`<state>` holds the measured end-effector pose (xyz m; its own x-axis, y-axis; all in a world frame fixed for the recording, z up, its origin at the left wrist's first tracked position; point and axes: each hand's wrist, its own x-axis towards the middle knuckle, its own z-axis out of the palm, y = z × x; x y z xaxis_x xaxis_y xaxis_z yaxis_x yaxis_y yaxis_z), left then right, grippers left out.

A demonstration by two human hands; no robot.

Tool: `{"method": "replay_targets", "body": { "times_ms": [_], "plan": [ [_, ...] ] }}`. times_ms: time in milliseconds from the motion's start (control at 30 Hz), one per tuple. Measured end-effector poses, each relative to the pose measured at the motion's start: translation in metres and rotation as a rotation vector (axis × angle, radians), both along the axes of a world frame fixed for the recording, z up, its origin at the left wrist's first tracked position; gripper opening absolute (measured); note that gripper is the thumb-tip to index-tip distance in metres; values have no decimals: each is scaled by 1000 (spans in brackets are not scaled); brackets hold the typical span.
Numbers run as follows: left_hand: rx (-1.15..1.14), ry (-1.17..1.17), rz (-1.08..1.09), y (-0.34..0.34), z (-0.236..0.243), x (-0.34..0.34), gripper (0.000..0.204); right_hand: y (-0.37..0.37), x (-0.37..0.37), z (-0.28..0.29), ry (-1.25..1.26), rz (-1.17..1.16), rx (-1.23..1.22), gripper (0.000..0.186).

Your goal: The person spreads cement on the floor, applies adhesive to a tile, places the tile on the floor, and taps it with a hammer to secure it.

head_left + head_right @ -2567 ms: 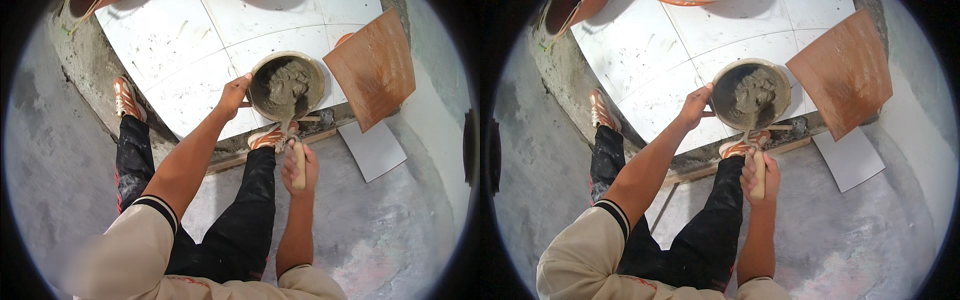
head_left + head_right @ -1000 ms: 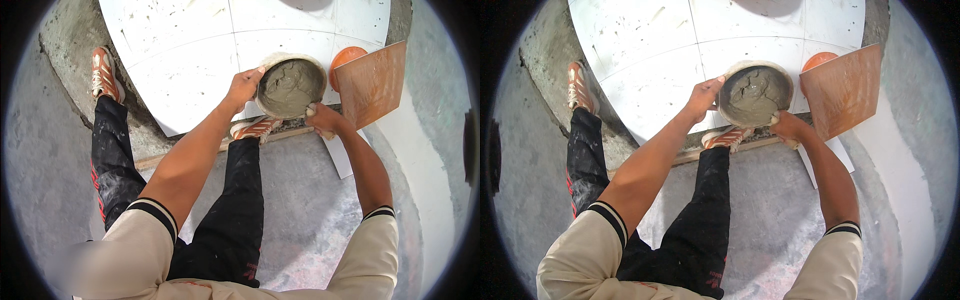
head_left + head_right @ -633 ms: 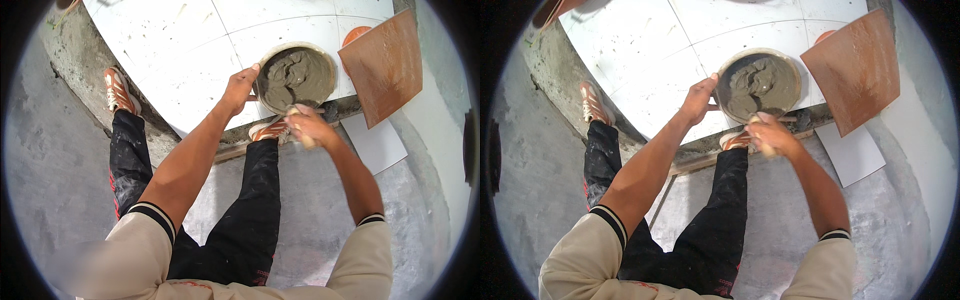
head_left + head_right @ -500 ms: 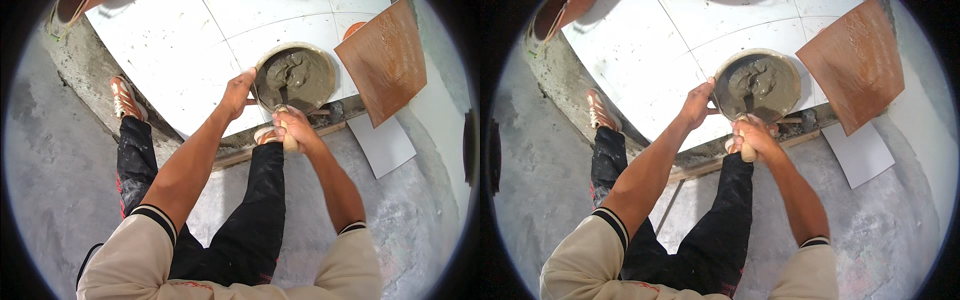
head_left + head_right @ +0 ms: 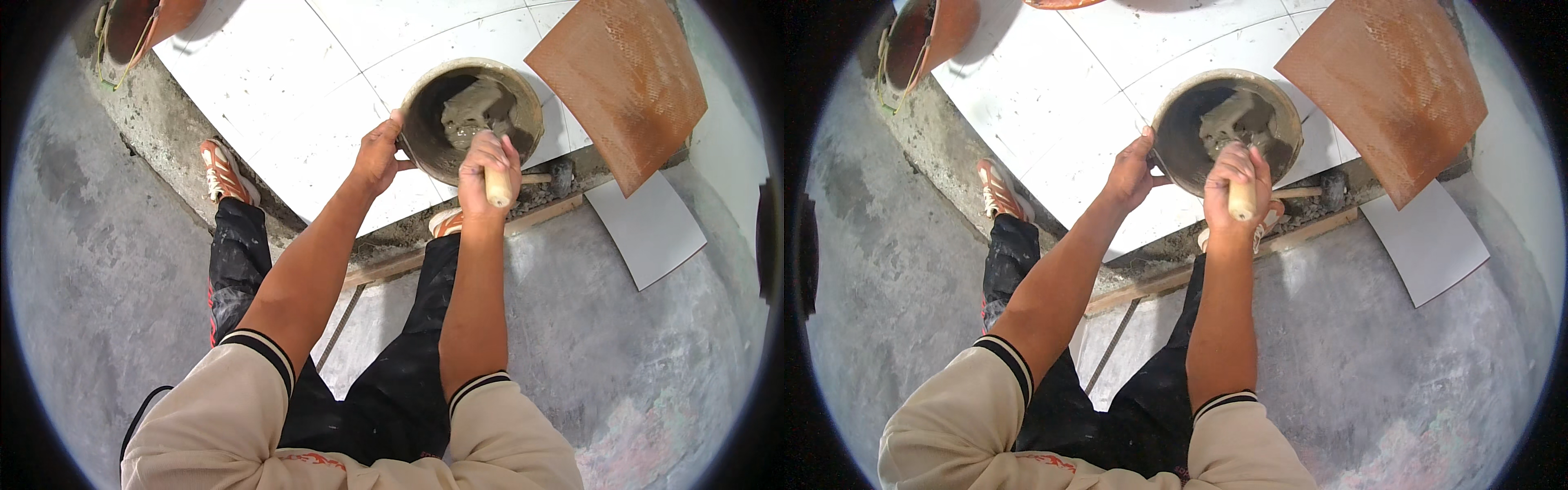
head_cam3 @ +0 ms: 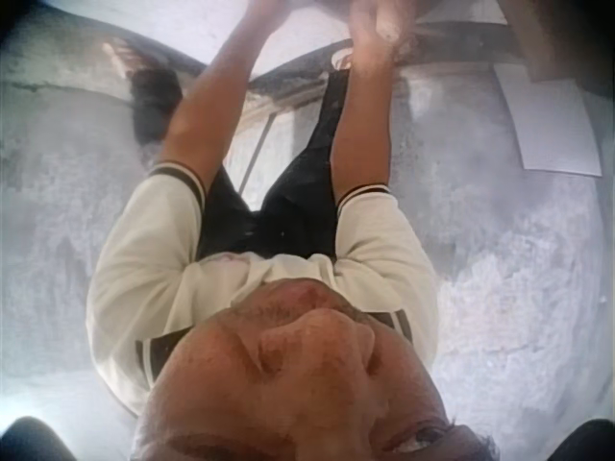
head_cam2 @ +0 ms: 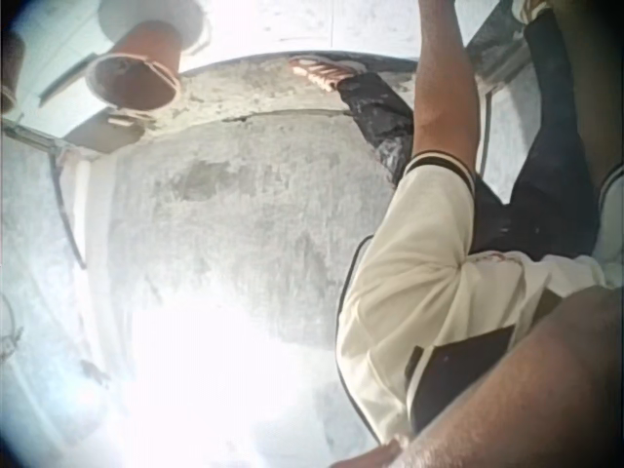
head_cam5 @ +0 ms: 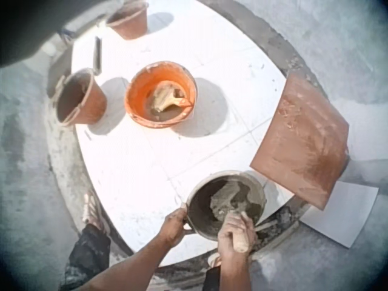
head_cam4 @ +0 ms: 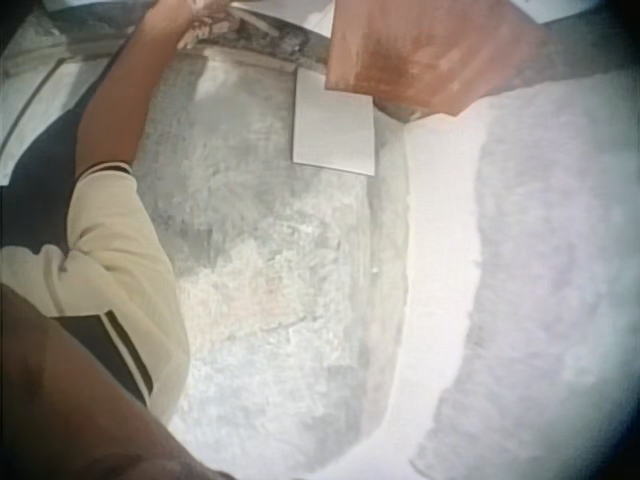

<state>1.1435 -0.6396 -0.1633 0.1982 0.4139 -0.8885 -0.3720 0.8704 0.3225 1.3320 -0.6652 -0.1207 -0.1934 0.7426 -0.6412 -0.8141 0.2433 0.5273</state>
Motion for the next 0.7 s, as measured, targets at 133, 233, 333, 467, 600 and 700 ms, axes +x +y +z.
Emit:
{"method": "replay_targets", "body": {
  "times_ms": [133,233,333,467,600,700],
  "plan": [
    [-3,-12,38,-3,-1,1,53,-49,6,19,-15,-88,10,25],
    [-27,-18,22,-2,-3,-3,56,-88,17,66,-69,154,-130,31],
    [-40,-43,21,-3,-7,-7,58,-95,30,121,-435,773,-220,34],
    [-27,-46,13,-7,-15,-9,61,-20,13,105,-1095,1741,-440,33],
    [-46,-29,36,-6,-17,-13,66,32,-27,50,-1882,2537,91,35],
    [-82,-2,15,-10,-11,-11,68,4,-25,71,-2327,2637,354,32]
  ]
}}
